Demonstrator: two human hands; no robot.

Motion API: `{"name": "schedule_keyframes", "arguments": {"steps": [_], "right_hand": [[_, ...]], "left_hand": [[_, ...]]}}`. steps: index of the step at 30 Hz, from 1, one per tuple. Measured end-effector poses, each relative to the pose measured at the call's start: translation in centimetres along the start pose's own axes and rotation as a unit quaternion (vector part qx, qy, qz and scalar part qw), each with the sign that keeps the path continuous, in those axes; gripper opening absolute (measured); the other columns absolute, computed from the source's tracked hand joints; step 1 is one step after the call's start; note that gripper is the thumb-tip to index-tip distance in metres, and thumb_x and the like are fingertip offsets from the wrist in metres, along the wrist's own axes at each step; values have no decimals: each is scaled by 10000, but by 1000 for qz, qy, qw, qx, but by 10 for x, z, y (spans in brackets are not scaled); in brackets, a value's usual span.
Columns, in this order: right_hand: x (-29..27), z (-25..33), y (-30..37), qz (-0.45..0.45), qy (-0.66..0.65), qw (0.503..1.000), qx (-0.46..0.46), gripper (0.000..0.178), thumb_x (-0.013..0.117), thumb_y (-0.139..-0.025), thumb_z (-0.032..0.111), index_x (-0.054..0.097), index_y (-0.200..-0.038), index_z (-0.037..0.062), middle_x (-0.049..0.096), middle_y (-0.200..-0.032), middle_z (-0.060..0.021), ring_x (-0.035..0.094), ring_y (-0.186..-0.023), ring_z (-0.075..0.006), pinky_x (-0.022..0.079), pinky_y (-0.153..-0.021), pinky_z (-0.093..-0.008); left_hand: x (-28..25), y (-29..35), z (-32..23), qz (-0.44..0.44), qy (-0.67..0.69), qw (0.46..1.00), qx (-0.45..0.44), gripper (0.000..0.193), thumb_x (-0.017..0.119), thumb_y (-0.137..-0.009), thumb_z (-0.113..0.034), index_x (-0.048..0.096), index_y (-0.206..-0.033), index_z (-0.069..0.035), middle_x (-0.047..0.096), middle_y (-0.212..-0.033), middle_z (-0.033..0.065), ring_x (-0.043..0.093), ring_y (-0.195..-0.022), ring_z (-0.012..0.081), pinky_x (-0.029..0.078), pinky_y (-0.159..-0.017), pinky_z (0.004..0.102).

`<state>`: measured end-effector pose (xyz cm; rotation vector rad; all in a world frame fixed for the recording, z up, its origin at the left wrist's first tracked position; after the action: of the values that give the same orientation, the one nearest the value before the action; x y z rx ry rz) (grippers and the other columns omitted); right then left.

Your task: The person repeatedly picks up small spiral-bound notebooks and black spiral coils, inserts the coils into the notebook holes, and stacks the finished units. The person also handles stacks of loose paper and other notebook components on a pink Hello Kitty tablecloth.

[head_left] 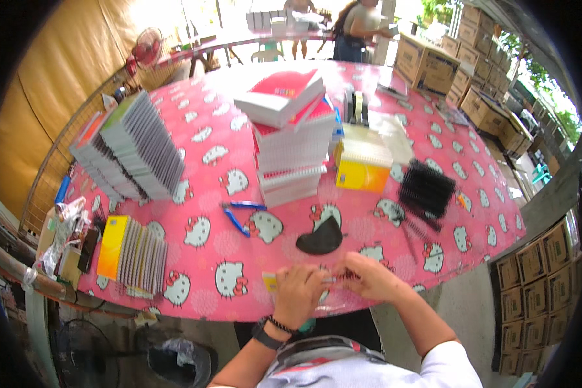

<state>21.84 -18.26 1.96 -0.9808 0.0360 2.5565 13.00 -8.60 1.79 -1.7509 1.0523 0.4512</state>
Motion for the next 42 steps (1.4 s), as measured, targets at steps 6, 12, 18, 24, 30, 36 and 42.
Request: {"name": "schedule_keyframes", "arguments": {"steps": [6,12,18,24,30,36,42], "right_hand": [[18,-17,8,27,131,990,52,221,636,-853,195,588,-995,33,626,-854,-157,619,-776,-347,484,-654,-415],[-16,-19,-8,-66,9,998,15,358,615,-854,236,537,-1151,51,630,-929,-181,606,-908,-350,481,-747,-427],[-9,-52,-52,-177,127,974,59,750,770,-688,416,464,-1238,9,483,-1245,-229,445,-1169,-404,399,-970,-441],[15,-54,-61,-128,209,969,27,764,798,-607,483,530,-1183,58,413,-1336,-254,434,-1160,-460,372,-994,-492],[-19,-60,-26,-113,1,993,35,657,815,-598,473,619,-1082,75,461,-1309,-277,447,-1181,-451,377,-1001,-474],[-31,-76,42,-247,65,964,67,714,817,-611,460,586,-1170,80,431,-1344,-278,439,-1198,-433,380,-1000,-468],[-32,-88,72,-314,156,935,55,712,809,-611,448,559,-1168,82,412,-1362,-242,438,-1161,-429,395,-974,-485]], "left_hand": [[3,10,-4,-26,-10,999,-25,246,685,-743,-201,620,-980,-191,586,-882,-17,545,-833,190,315,-772,375],[3,18,-12,16,-21,999,-28,256,687,-736,-223,631,-986,-209,581,-911,-7,540,-860,194,293,-809,406],[6,21,-14,29,-27,999,-36,241,686,-756,-252,630,-983,-193,583,-922,-16,542,-879,192,291,-821,414],[8,20,-11,50,-31,998,4,225,663,-797,-308,617,-984,-191,604,-975,-22,550,-912,166,293,-840,421],[3,11,-10,43,12,999,-10,225,664,-787,-303,615,-972,-183,610,-960,-22,559,-935,167,284,-891,431],[8,14,-6,77,-43,995,36,233,670,-776,-278,615,-980,-180,620,-950,-2,568,-940,191,280,-918,433],[1,7,-10,63,68,996,15,171,667,-763,-211,631,-925,-171,621,-917,6,573,-908,206,288,-918,431]]}}
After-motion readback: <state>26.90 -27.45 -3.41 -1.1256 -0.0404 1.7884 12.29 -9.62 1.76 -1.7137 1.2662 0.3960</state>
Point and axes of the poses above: each hand's wrist, its own y-axis away from the middle knuckle, its own x-axis out of the palm, z = x × y, the point moved 8 cm from there along -y, towards the middle knuckle
